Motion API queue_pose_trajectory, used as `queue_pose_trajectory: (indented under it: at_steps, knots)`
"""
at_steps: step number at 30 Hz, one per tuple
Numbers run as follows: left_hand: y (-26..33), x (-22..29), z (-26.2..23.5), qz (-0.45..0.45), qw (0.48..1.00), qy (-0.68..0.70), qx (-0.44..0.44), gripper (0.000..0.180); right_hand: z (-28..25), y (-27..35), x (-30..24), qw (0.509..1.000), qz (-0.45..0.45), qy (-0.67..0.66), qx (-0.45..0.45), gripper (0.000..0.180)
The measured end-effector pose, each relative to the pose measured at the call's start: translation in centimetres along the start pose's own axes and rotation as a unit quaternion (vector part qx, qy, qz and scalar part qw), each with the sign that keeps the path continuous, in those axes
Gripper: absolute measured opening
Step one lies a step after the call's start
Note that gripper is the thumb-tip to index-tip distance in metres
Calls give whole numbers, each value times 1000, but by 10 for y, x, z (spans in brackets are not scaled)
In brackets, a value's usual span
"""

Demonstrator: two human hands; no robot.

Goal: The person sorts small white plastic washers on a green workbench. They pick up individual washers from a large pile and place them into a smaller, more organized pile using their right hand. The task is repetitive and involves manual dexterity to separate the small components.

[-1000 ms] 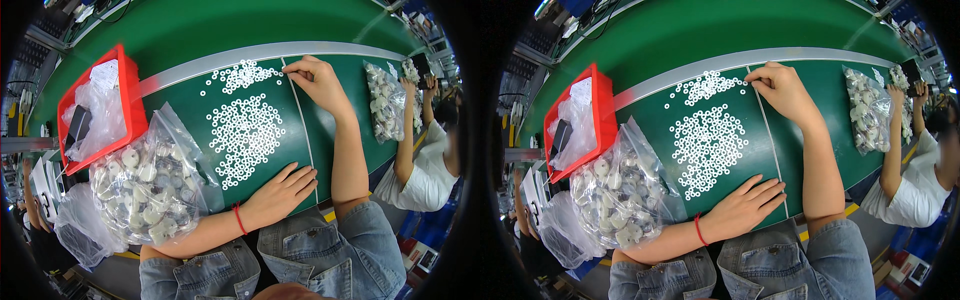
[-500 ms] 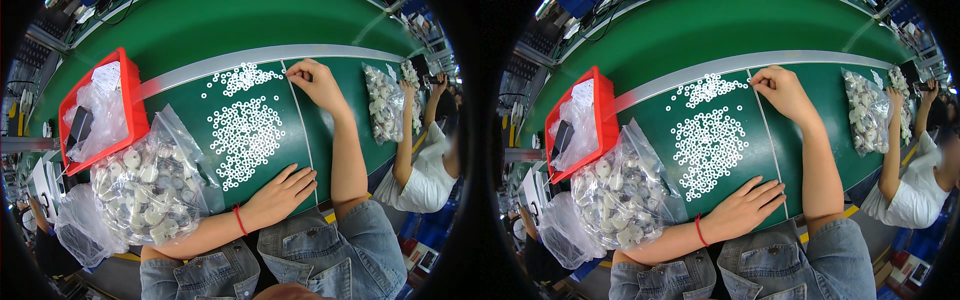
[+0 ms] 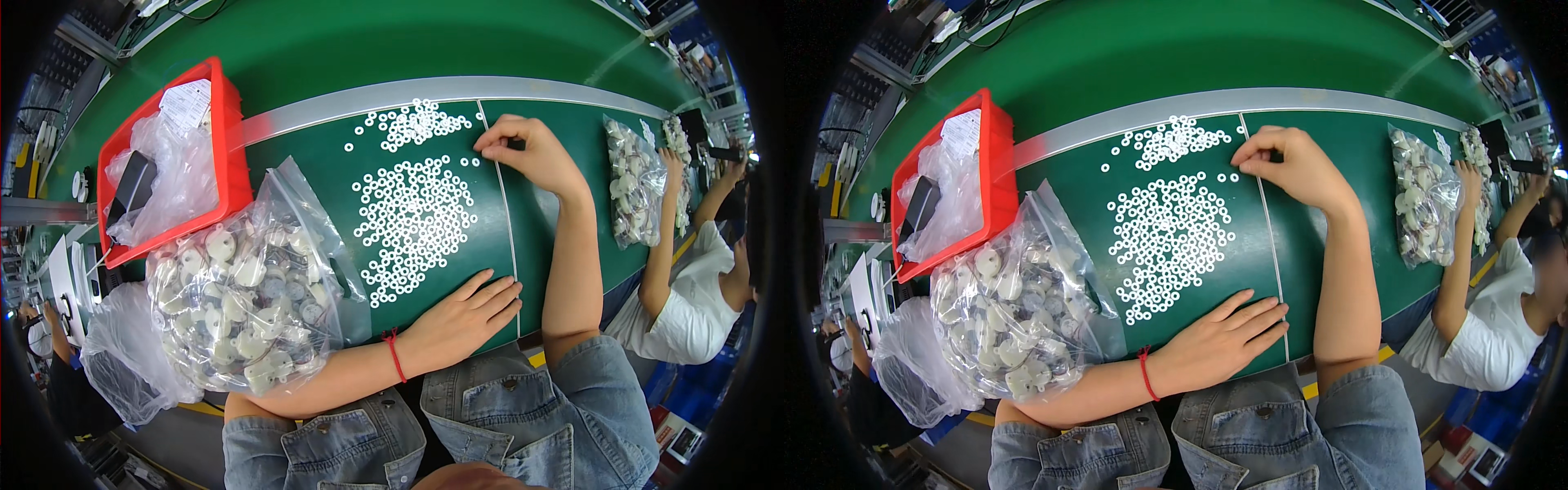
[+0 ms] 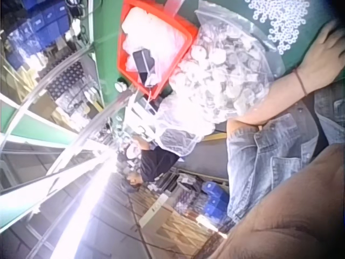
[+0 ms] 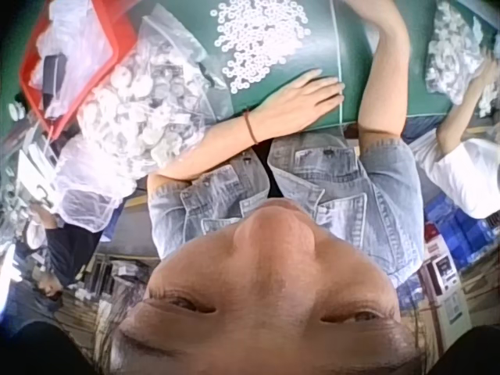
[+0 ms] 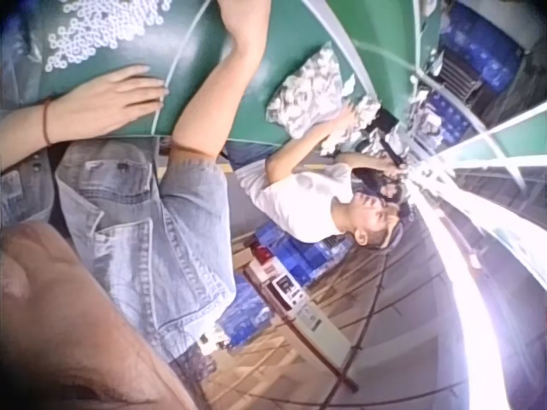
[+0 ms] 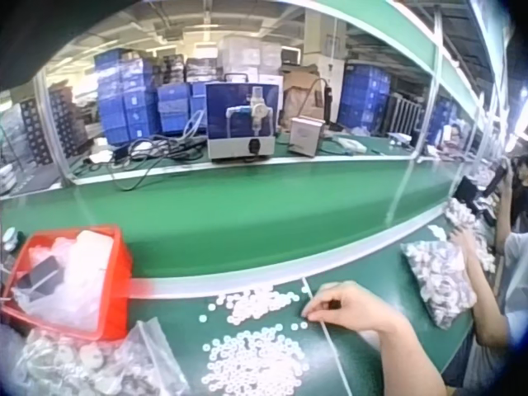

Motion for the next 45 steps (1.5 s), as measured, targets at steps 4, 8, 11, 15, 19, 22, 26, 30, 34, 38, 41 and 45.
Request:
queue_pose_trajectory:
  at_steps: [4,8,11,15,19,22,26,30,34,38,41,45]
  knots:
    - [-1,1,-1,5,1000,-9,1,47,-14,-5,11,993,27,-5,112,13]
    - [-1,2,-1,5,1000,-10,7,46,-10,-9,16,989,11,2,149,12]
    - [-1,2,-2,8,1000,-14,12,46,-9,-8,12,990,-3,37,139,11]
    - [0,1,-1,5,1000,-15,18,46,-1,-3,10,1000,28,-2,-11,11]
    - [0,1,-1,7,1000,-14,22,46,-2,-2,3,999,36,20,0,9]
    - [-1,1,-1,9,1000,-17,19,46,3,-4,0,999,42,6,-14,8]
    - [-1,1,-2,6,1000,-13,14,46,16,3,-11,995,34,-54,-74,8]
    - [-1,2,-1,9,1000,-20,12,47,7,-5,11,991,65,-112,19,10]
    - [-1,2,-1,9,1000,-21,9,47,4,-9,13,991,42,-84,100,9]
    - [-1,2,0,7,1000,-23,6,47,9,-10,-5,989,-31,39,140,9]
    - [-1,2,-1,7,1000,-26,6,47,10,-10,-1,993,6,45,109,9]
    - [0,2,0,8,999,-30,4,47,10,-8,11,995,51,-19,84,9]
Point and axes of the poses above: each hand's wrist, its own y-axis away from the middle knuckle, its own z-axis out of the palm, x = y × z, the point moved 7 cm from there along -y, towards the middle knuckle, and after that the axes turned 1 degree about y, right-handed, at the moved point
